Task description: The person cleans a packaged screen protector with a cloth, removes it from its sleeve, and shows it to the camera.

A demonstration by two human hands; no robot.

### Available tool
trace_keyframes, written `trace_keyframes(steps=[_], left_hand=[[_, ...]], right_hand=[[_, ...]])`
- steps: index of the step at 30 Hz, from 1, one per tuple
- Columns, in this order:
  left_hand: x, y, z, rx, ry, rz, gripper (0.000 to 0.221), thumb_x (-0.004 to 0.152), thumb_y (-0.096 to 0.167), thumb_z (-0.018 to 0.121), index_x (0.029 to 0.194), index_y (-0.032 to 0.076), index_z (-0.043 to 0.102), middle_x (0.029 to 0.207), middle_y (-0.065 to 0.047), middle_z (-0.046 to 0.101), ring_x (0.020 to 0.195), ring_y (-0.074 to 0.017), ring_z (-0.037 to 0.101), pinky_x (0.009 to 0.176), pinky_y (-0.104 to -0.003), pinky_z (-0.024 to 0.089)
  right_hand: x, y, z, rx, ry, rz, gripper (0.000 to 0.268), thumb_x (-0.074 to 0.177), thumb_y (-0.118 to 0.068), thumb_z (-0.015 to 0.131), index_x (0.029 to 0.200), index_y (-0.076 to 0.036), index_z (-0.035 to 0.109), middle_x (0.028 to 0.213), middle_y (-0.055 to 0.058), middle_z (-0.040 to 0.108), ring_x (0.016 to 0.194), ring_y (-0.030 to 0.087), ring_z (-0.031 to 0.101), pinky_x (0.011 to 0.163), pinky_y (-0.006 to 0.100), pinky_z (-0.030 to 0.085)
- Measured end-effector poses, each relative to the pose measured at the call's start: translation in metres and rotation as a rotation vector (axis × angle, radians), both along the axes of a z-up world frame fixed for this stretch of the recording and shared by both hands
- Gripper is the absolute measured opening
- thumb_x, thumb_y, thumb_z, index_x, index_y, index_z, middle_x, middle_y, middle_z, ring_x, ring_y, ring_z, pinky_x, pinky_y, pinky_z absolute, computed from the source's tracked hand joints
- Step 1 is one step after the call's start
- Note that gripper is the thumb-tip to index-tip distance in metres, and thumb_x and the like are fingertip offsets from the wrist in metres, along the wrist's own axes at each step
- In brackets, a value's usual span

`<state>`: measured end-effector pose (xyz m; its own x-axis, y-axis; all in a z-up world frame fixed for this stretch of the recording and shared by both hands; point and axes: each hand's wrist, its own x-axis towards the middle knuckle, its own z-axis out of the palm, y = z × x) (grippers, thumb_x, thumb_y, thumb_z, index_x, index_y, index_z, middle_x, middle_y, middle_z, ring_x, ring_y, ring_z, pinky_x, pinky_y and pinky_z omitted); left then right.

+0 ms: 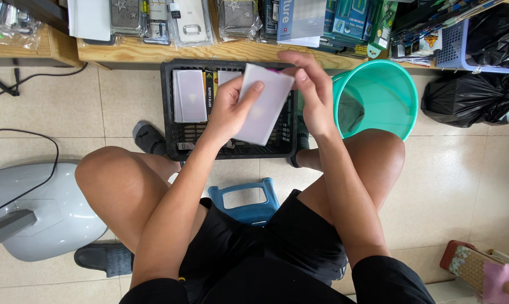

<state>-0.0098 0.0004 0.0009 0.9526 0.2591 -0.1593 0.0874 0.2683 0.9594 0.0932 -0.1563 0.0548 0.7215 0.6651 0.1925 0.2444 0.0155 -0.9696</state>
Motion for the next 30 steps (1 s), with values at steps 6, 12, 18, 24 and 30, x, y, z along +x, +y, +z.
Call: trace_keyframes(steps=[6, 12, 18, 24, 30], left_hand=[[0.002, 0.018, 0.0, 0.08, -0.128, 0.309, 0.044, 0.1, 0.039, 0.065, 0.128, 0.006, 0.063, 0.113, -0.007, 0.073, 0.101, -0.0155, 0.066, 0.08, -0.025, 0.054], [-0.01, 0.029, 0.007, 0.147, -0.198, 0.509, 0.053, 0.108, 0.034, 0.065, 0.151, 0.016, 0.041, 0.155, -0.016, 0.055, 0.145, -0.033, 0.057, 0.117, -0.048, 0.051], [-0.007, 0.009, -0.006, 0.194, -0.273, 0.43, 0.029, 0.091, -0.012, 0.048, 0.083, 0.011, 0.063, 0.11, -0.007, 0.068, 0.114, -0.0212, 0.065, 0.09, -0.029, 0.059], [-0.019, -0.048, -0.026, 0.453, -0.204, 0.202, 0.033, 0.087, -0.002, 0.059, 0.069, 0.024, 0.069, 0.092, 0.01, 0.073, 0.093, -0.0187, 0.071, 0.096, -0.04, 0.052], [-0.037, -0.084, -0.042, 0.592, -0.044, 0.029, 0.033, 0.085, 0.008, 0.065, 0.062, 0.031, 0.068, 0.092, 0.018, 0.07, 0.094, -0.0192, 0.069, 0.096, -0.044, 0.057]], right_hand=[[-0.013, 0.009, -0.039, -0.16, 0.161, 0.052, 0.025, 0.102, -0.022, 0.068, 0.119, -0.004, 0.062, 0.103, 0.003, 0.069, 0.084, 0.006, 0.058, 0.068, 0.019, 0.048], [-0.016, 0.028, -0.111, -0.175, 0.226, -0.016, 0.023, 0.105, -0.028, 0.061, 0.109, -0.006, 0.063, 0.093, 0.001, 0.068, 0.08, 0.008, 0.059, 0.066, 0.023, 0.046], [-0.027, 0.028, -0.235, -0.383, 0.318, -0.145, 0.01, 0.1, -0.018, 0.067, 0.104, -0.009, 0.068, 0.085, -0.001, 0.072, 0.072, 0.008, 0.06, 0.063, 0.025, 0.045], [-0.058, 0.004, -0.316, -0.596, 0.286, -0.191, 0.021, 0.098, -0.026, 0.07, 0.113, -0.012, 0.066, 0.091, 0.002, 0.074, 0.079, 0.016, 0.066, 0.067, 0.034, 0.052], [-0.04, 0.029, -0.397, -0.848, 0.238, -0.241, 0.036, 0.096, -0.036, 0.075, 0.125, -0.017, 0.063, 0.098, 0.006, 0.077, 0.088, 0.025, 0.073, 0.071, 0.044, 0.059]])
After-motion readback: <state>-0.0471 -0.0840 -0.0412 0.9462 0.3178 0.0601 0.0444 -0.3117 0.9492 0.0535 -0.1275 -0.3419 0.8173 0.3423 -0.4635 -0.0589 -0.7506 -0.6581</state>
